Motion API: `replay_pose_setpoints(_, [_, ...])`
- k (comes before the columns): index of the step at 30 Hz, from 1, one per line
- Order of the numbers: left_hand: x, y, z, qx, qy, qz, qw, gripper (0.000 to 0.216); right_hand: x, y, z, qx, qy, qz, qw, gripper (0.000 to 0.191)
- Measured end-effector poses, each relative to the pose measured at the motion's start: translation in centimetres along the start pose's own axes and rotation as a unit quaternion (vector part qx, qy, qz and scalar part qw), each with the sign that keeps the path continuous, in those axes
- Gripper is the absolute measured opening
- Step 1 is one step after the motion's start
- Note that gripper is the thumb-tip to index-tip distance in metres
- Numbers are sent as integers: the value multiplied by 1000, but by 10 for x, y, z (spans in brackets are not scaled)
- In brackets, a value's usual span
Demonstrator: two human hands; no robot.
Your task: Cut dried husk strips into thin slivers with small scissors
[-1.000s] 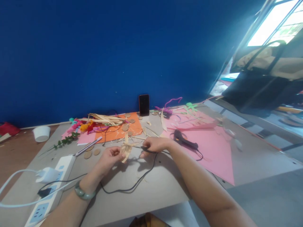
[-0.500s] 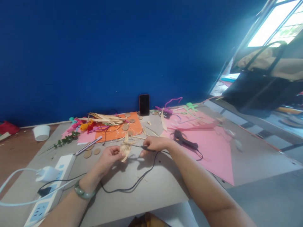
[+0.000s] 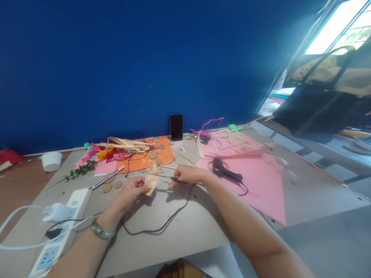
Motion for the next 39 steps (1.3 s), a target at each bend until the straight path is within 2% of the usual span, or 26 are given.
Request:
replay_pose_setpoints(5, [0, 1, -1, -3, -1, 6, 1000, 24, 0, 3, 0, 32, 11, 24, 999, 50])
replay_pose_setpoints(7, [0, 2, 0, -3, -9, 13, 1000, 24, -2, 5, -5, 77, 47, 49, 995, 49])
replay_pose_setpoints(11, [1, 0, 2, 4, -40, 26, 999, 24, -2, 5, -22, 195, 174, 101, 960, 44])
replay_pose_setpoints(15, [1, -5, 3, 26, -76, 38, 996, 23, 8, -4, -29, 240, 211, 162, 934, 41])
replay_pose_setpoints(20, [0, -12, 2, 34, -87, 25, 995, 25, 17, -12, -33, 269, 232, 219, 909, 40])
replay_pose_setpoints(27, [-2, -17, 8, 29, -96, 0, 995, 28, 17, -13, -28, 381, 226, 221, 869, 38])
replay_pose_setpoints(39, [-3, -23, 16, -48, -98, -30, 994, 33, 13, -12, -25, 408, 206, 242, 856, 33])
Point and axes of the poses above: each hand's wrist, its own x-axis towards the middle knuckle, its own y-axis out of the back of the hand, z = x × y, the point moved 6 cm from there along x, towards the middle knuckle, and after that the axes turned 12 degrees about -z, right-handed, at the moved point
